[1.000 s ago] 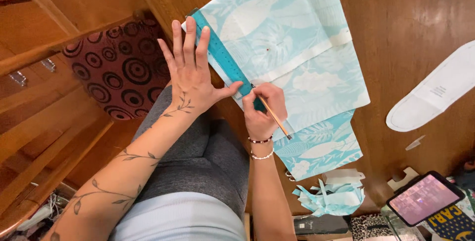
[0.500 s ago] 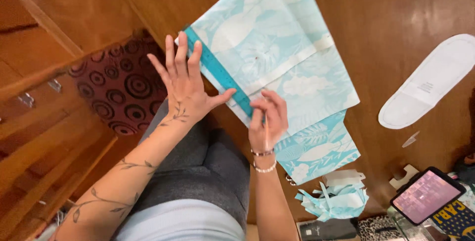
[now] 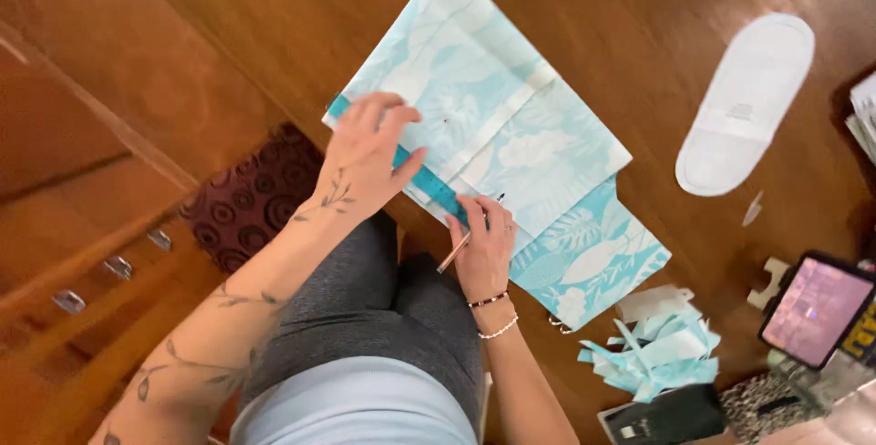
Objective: The person cuts a piece of light blue patterned fabric with scissors, then folds it on a wooden table. They use a ruler and pencil to mark straight lines on the folded fabric, then cut along the marked lines. The person continues to measure and mark additional lines on the fabric.
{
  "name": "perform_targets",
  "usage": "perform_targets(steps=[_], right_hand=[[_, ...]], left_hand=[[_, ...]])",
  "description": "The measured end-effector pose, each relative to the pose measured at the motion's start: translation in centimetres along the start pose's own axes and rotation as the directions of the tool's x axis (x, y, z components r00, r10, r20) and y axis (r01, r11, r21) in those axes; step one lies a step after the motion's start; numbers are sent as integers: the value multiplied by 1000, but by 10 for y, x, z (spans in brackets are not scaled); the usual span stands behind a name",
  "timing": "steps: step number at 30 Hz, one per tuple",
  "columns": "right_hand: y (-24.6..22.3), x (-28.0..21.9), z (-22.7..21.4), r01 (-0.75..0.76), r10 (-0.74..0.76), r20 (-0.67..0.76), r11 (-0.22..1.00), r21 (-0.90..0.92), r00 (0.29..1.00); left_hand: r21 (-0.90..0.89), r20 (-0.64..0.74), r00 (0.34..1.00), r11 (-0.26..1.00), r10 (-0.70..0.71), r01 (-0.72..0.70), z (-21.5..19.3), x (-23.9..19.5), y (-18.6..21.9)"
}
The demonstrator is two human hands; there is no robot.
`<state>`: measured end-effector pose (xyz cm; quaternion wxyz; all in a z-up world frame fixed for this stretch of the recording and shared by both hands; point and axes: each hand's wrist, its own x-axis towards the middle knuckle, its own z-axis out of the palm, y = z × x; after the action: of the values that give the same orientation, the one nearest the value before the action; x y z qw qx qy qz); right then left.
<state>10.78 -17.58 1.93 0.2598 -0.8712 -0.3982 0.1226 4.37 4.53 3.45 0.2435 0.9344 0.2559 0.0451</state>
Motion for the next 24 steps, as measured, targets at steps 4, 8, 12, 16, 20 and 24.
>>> perform_targets(steps=[4, 8, 12, 16, 20, 24], right_hand=[[0, -4, 5, -14, 11, -38, 997, -74, 999], [-2, -10, 14, -119, 113, -48, 984, -133, 992], [-8, -9, 19, -205, 205, -17, 962, -178, 979], [-13, -13, 34, -329, 341, 28, 923, -199, 939], [-33, -7, 23, -552, 556, 123, 831, -73, 822], [-50, -28, 29, -585, 590, -65, 807, 82, 805]], left_hand=[[20, 180, 890, 903, 419, -429, 21, 47, -15], [-27, 252, 733, 762, 632, -647, 18, 98, -11], [-124, 347, 571, 640, 744, -759, 10, 132, -8], [-279, 356, 524, 623, 774, -731, 1, 151, -5], [-424, 444, 527, 688, 724, -588, -14, 169, -2], [-456, 683, 482, 836, 549, -305, -29, 193, 12]])
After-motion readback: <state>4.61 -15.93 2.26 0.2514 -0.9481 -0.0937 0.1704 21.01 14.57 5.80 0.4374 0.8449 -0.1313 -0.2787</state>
